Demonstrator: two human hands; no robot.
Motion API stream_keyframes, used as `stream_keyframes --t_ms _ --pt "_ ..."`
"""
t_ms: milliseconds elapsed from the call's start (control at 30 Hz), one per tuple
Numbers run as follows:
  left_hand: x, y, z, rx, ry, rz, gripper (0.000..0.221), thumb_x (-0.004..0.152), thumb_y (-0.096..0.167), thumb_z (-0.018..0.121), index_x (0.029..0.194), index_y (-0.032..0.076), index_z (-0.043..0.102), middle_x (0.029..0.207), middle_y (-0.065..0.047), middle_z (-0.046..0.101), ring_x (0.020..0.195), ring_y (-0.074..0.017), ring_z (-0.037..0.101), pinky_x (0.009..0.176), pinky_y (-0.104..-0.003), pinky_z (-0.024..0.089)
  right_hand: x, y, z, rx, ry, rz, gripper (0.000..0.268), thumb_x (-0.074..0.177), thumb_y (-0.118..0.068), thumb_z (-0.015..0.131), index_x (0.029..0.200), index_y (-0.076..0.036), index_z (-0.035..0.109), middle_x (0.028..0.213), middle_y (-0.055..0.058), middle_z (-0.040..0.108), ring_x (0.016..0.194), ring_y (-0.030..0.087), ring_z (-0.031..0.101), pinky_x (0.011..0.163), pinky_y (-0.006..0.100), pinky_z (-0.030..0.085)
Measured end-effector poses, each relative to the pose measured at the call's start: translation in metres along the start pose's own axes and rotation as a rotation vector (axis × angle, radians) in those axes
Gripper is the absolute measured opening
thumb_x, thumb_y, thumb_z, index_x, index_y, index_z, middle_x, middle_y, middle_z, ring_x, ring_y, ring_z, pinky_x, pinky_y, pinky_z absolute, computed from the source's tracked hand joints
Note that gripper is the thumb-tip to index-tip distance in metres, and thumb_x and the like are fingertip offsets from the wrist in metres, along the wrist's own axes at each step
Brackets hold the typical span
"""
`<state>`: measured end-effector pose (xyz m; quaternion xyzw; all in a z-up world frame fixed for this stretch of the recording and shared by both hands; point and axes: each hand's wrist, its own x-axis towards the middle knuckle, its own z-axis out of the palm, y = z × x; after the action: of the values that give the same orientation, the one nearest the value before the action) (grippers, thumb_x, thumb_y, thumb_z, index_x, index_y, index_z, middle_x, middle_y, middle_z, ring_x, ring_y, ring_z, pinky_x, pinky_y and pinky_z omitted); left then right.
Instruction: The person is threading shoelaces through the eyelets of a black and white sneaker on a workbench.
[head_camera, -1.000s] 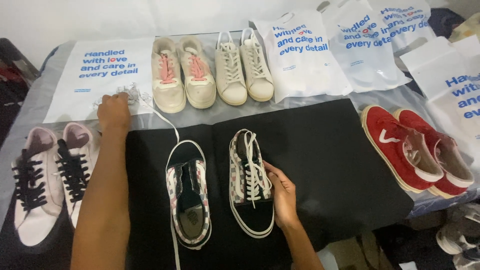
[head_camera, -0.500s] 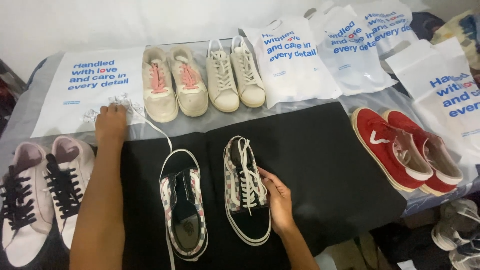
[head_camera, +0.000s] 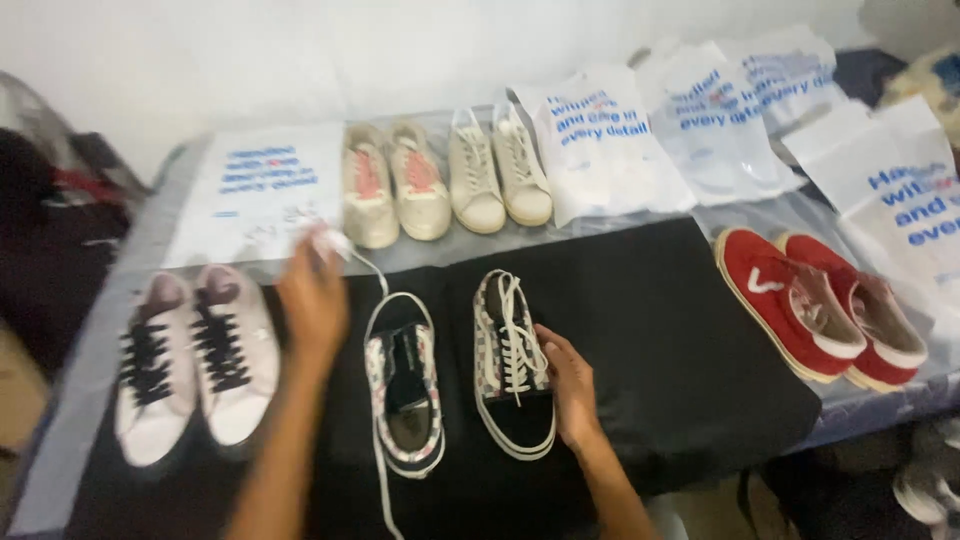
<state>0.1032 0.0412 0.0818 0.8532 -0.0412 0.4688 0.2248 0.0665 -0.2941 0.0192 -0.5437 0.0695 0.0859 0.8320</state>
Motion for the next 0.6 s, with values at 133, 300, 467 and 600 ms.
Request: stream_keyframes --t_ms 133,300,467,600 --pt "-0.076 0.14 -0.044 -0.444 0.159 -0.457 0.038 0.093 -0.005 0.069 0.131 -0.006 0.063 0.125 -0.025 0.068 0.12 -0.036 0.063 0.103 -0.044 0.051 -0.053 -0.028 0.007 -0.219 0.128 -0.209 0.041 0.103 -0.019 0.048 0.137 -0.004 0.064 0.143 0.019 0.062 0.137 0.034 0.055 0.114 0.048 0.044" --pt "-0.117 0.233 -0.062 -0.743 0.131 -1.031 0.041 0.088 0.014 0.074 0.129 0.006 0.073 0.104 -0.007 0.08 0.086 -0.0098 0.07 0.082 -0.023 0.055 -0.124 -0.034 0.035 -0.384 0.003 -0.471 0.016 0.097 -0.025 0.064 0.101 -0.013 0.074 0.107 0.001 0.077 0.099 0.013 0.068 0.097 0.031 0.049" --pt "-0.113 0.272 -0.082 -0.832 0.116 -1.031 0.023 0.083 0.016 0.081 0.102 0.004 0.079 0.09 -0.009 0.082 0.085 -0.0152 0.076 0.077 -0.027 0.061 -0.161 -0.054 0.063 -0.272 -0.109 -0.397 0.011 0.092 -0.015 0.075 0.098 -0.006 0.078 0.088 0.004 0.079 0.083 0.011 0.071 0.077 0.028 0.061" --pt "-0.115 0.267 -0.083 -0.929 0.209 -0.798 0.009 0.086 0.005 0.079 0.094 0.0 0.077 0.089 -0.012 0.081 0.084 -0.0181 0.078 0.079 -0.029 0.065 -0.152 -0.061 0.05 -0.174 -0.162 -0.49 0.011 0.094 -0.016 0.073 0.099 -0.006 0.073 0.091 0.005 0.076 0.088 0.014 0.072 0.086 0.031 0.061"
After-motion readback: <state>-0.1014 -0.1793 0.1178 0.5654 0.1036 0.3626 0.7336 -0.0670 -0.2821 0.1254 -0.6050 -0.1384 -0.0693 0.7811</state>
